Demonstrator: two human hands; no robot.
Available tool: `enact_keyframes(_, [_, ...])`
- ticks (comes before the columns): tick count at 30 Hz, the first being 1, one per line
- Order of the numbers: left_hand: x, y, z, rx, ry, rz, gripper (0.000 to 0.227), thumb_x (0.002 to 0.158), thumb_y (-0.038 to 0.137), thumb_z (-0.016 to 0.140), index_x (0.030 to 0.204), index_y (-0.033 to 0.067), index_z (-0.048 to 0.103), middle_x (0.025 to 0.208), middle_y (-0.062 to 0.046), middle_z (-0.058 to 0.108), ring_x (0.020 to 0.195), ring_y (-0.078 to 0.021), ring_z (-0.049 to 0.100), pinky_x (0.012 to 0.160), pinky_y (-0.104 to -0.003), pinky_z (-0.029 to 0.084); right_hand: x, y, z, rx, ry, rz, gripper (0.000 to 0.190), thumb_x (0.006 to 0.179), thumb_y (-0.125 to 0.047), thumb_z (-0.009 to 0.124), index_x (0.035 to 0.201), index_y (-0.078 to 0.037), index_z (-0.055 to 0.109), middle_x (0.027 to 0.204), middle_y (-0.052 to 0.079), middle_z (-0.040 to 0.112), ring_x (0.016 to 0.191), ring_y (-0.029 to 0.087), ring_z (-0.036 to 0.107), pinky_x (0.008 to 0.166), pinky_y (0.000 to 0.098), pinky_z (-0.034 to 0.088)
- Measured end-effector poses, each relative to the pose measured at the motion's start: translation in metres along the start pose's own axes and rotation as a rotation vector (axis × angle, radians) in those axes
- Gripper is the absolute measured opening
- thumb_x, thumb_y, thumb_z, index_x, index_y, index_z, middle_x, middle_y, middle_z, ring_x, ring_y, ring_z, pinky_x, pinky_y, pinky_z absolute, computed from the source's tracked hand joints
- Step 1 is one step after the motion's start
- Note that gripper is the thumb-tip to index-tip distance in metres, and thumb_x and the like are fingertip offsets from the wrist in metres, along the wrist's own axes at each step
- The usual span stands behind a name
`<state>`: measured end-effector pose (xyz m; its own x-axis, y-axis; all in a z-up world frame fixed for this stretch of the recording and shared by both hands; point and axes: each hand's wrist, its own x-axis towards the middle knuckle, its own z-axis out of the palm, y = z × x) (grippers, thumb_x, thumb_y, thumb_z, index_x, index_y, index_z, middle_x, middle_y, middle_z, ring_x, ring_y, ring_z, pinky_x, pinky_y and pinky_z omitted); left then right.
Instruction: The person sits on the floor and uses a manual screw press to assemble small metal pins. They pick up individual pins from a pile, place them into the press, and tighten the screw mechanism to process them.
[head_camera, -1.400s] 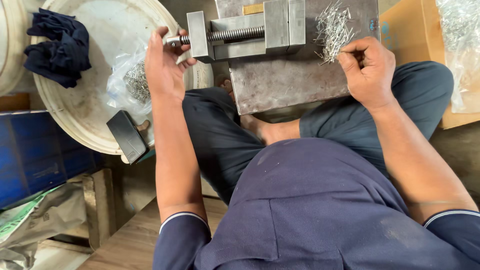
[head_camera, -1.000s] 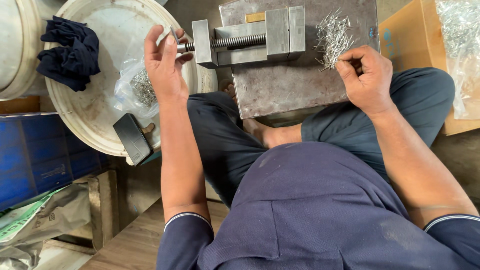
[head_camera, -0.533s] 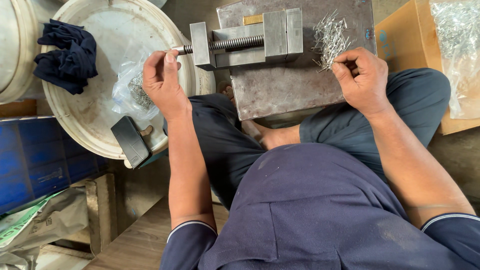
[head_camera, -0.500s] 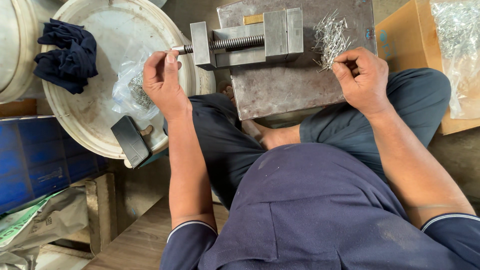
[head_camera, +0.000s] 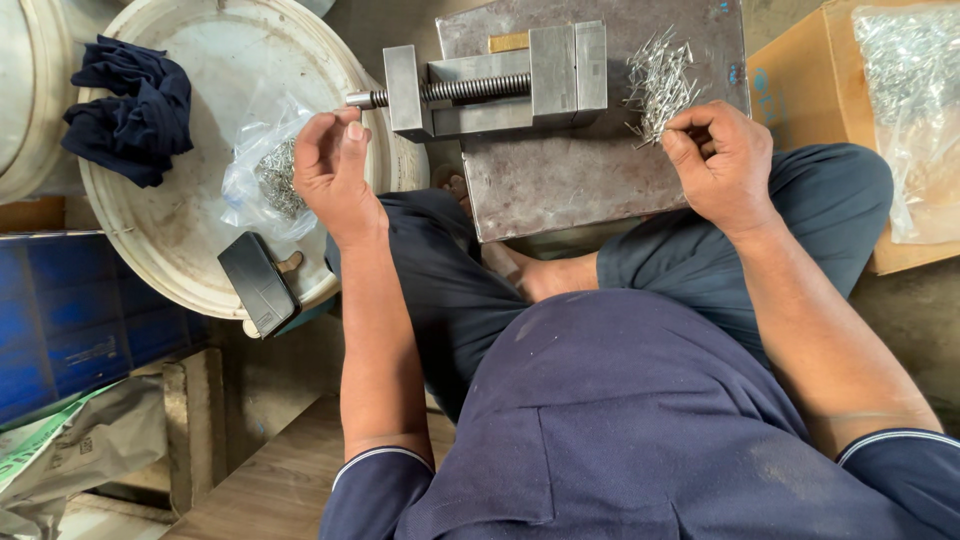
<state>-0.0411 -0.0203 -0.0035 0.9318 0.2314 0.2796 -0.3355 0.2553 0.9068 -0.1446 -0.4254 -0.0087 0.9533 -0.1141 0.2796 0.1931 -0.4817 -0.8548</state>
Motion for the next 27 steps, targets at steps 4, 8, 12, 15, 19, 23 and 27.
enact_keyframes(4, [-0.008, 0.01, 0.015, 0.307, 0.172, 0.062, 0.016, 0.101, 0.004, 0.071, 0.116, -0.0005, 0.067, 0.112, -0.009, 0.069, 0.103, -0.0143, 0.063, 0.09, -0.03, 0.053, -0.001, 0.004, -0.001, -0.174, 0.046, 0.039, 0.011, 0.099, -0.01, 0.076, 0.103, -0.002, 0.07, 0.088, 0.011, 0.07, 0.076, 0.017, 0.068, 0.071, 0.0315, 0.054])
enact_keyframes(8, [-0.045, 0.041, 0.057, 0.285, 0.181, 0.018, 0.013, 0.099, 0.01, 0.067, 0.106, -0.0008, 0.065, 0.092, -0.001, 0.066, 0.081, -0.0084, 0.061, 0.072, -0.026, 0.052, 0.009, -0.017, 0.004, -0.166, 0.117, 0.068, 0.014, 0.094, -0.014, 0.076, 0.102, -0.003, 0.072, 0.084, 0.011, 0.072, 0.073, 0.016, 0.068, 0.069, 0.0305, 0.053])
enact_keyframes(12, [-0.088, 0.039, 0.102, 0.426, -0.363, -0.17, 0.023, 0.091, 0.016, 0.075, 0.105, -0.002, 0.071, 0.084, -0.003, 0.07, 0.075, -0.009, 0.062, 0.069, -0.025, 0.054, 0.002, -0.029, 0.016, -0.024, 0.128, 0.072, 0.013, 0.094, -0.011, 0.074, 0.103, -0.002, 0.071, 0.078, 0.007, 0.072, 0.068, 0.012, 0.066, 0.064, 0.0284, 0.053])
enact_keyframes(15, [-0.098, 0.034, 0.134, 0.401, -0.605, -0.298, 0.036, 0.093, 0.022, 0.074, 0.12, -0.0006, 0.067, 0.094, -0.003, 0.072, 0.082, -0.0072, 0.065, 0.074, -0.025, 0.055, -0.006, -0.038, 0.034, 0.133, 0.077, 0.047, 0.012, 0.093, -0.009, 0.072, 0.103, -0.002, 0.07, 0.075, 0.002, 0.069, 0.067, 0.007, 0.064, 0.061, 0.0252, 0.052])
enact_keyframes(19, [-0.103, 0.029, 0.153, 0.229, -0.684, -0.37, 0.034, 0.097, 0.021, 0.07, 0.125, 0.0007, 0.067, 0.098, -0.002, 0.073, 0.084, -0.0063, 0.062, 0.076, -0.025, 0.053, -0.007, -0.043, 0.052, 0.342, 0.037, 0.144, 0.012, 0.094, -0.005, 0.069, 0.105, -0.001, 0.069, 0.076, 0.0, 0.066, 0.066, 0.004, 0.057, 0.058, 0.0227, 0.048])
enact_keyframes(23, [-0.113, 0.014, 0.154, 0.006, -0.678, -0.495, 0.028, 0.101, 0.018, 0.069, 0.12, -0.0026, 0.069, 0.099, -0.001, 0.073, 0.088, -0.0062, 0.063, 0.08, -0.025, 0.054, -0.015, -0.038, 0.055, 0.649, -0.023, 0.193, 0.011, 0.098, -0.005, 0.065, 0.108, 0.0, 0.066, 0.083, -0.001, 0.066, 0.074, 0.003, 0.059, 0.065, 0.0205, 0.049])
enact_keyframes(27, [-0.112, -0.008, 0.148, -0.038, -0.672, -0.567, 0.026, 0.105, 0.021, 0.066, 0.114, -0.0039, 0.071, 0.091, 0.0, 0.071, 0.081, -0.0068, 0.061, 0.072, -0.025, 0.051, -0.023, -0.024, 0.053, 0.869, -0.052, 0.443, 0.012, 0.097, -0.008, 0.066, 0.108, -0.003, 0.065, 0.078, 0.0, 0.064, 0.063, 0.006, 0.053, 0.054, 0.0213, 0.042])
